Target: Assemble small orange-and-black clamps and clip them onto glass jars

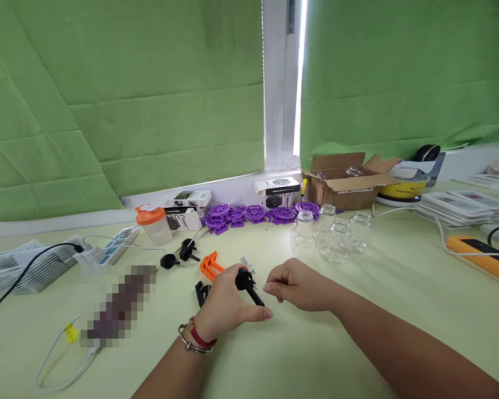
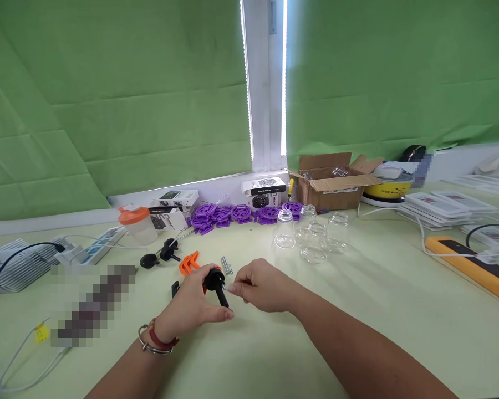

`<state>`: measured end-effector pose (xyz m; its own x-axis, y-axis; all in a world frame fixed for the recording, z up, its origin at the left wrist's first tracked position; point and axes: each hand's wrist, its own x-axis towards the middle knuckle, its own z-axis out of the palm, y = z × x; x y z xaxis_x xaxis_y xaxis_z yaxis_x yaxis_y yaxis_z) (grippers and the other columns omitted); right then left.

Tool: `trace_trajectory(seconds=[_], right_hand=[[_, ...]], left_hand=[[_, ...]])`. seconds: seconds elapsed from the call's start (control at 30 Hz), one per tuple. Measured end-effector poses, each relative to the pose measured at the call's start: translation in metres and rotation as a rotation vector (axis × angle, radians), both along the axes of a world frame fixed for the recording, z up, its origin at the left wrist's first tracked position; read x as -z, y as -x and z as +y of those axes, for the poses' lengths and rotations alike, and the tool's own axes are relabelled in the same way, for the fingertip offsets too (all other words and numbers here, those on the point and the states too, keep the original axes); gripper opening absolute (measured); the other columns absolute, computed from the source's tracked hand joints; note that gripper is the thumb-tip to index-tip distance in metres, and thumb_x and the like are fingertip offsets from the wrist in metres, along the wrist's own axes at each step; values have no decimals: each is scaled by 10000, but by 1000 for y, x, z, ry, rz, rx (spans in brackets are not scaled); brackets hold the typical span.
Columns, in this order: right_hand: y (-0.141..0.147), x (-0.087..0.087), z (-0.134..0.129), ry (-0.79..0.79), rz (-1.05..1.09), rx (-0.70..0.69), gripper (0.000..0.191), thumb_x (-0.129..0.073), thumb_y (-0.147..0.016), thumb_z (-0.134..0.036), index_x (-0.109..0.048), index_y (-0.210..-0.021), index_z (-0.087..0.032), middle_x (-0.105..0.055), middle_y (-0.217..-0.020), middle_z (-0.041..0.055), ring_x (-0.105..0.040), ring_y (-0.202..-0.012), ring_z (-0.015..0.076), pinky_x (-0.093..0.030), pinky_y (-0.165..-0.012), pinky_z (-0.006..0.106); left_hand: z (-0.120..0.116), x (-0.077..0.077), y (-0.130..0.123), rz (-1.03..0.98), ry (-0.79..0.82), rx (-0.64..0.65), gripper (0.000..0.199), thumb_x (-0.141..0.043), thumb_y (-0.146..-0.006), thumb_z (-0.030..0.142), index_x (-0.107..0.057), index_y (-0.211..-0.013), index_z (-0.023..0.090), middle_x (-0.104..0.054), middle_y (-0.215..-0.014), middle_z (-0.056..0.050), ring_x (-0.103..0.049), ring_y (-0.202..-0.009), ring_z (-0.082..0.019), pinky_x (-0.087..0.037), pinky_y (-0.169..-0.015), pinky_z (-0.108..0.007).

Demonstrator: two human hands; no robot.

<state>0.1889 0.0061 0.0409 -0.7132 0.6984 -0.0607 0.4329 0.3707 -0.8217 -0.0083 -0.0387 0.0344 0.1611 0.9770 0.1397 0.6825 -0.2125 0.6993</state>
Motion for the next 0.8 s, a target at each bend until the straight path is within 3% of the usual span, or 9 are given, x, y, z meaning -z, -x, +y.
trace_trajectory(seconds=[0.13,0.2,0.3,0.4,0.47,0.53,0.63,0.7,0.8], right_hand=[[16,19,-4,496,230,-94,463,-500,-819,-555,-600,-673,-128,-616,-664,43,-534,-557,107,-385,-513,232],[24,24,-7,611,352,-77,445,-547,-790,-551,-608,-696,-121,-609,-658,42,-564,-600,123,-401,-533,236],[27,25,-8,630,459,-17,405,-583,-776,-525,-619,-770,-121,-573,-594,10,-556,-585,125,-411,-555,247],[24,21,-4,470,438,32,349,-572,-803,-477,-606,-750,-134,-561,-584,-1,-514,-562,111,-401,-567,249],[21,20,-1,243,355,92,306,-546,-831,-424,-587,-702,-150,-554,-600,-4,-484,-562,106,-370,-555,241],[19,22,3,-59,246,152,287,-512,-858,-368,-570,-663,-165,-527,-593,-13,-454,-563,107,-327,-545,241],[19,28,8,-423,112,187,263,-467,-891,-310,-590,-698,-181,-525,-605,-10,-454,-587,120,-301,-564,248],[20,32,12,-525,50,187,245,-445,-907,-297,-615,-769,-187,-554,-641,3,-484,-620,131,-310,-584,247],[26,36,23,-598,-23,218,253,-415,-927,-294,-629,-840,-189,-575,-673,14,-513,-649,137,-322,-601,241]], left_hand=[[-1,6,-3,73,-144,-106,719,-789,-446,494,-536,-1039,175,-588,-934,-54,-559,-842,-228,-463,-738,-363],[0,10,-2,82,-227,-155,853,-796,-443,490,-479,-1168,174,-571,-1067,-99,-547,-974,-283,-449,-837,-430],[2,16,1,56,-332,-126,1079,-808,-426,538,-340,-1327,173,-480,-1260,-164,-470,-1149,-339,-396,-946,-493],[5,19,5,7,-419,-76,1156,-789,-474,580,-233,-1404,177,-373,-1386,-197,-370,-1266,-357,-342,-1012,-512],[6,19,7,-43,-493,-133,928,-717,-633,548,-303,-1384,192,-386,-1394,-174,-349,-1291,-331,-308,-1044,-504],[8,19,8,-141,-499,-208,601,-596,-791,473,-434,-1304,206,-496,-1301,-135,-452,-1208,-277,-360,-1013,-459],[14,21,9,-369,-335,-229,423,-535,-848,418,-514,-1216,211,-622,-1068,-82,-599,-922,-193,-491,-823,-355],[19,24,9,-500,-231,-197,425,-560,-830,418,-508,-1198,211,-631,-1003,-60,-607,-804,-159,-513,-722,-313],[28,25,16,-595,-172,-198,470,-590,-799,425,-479,-1200,206,-616,-1033,-66,-611,-799,-148,-516,-691,-294]])
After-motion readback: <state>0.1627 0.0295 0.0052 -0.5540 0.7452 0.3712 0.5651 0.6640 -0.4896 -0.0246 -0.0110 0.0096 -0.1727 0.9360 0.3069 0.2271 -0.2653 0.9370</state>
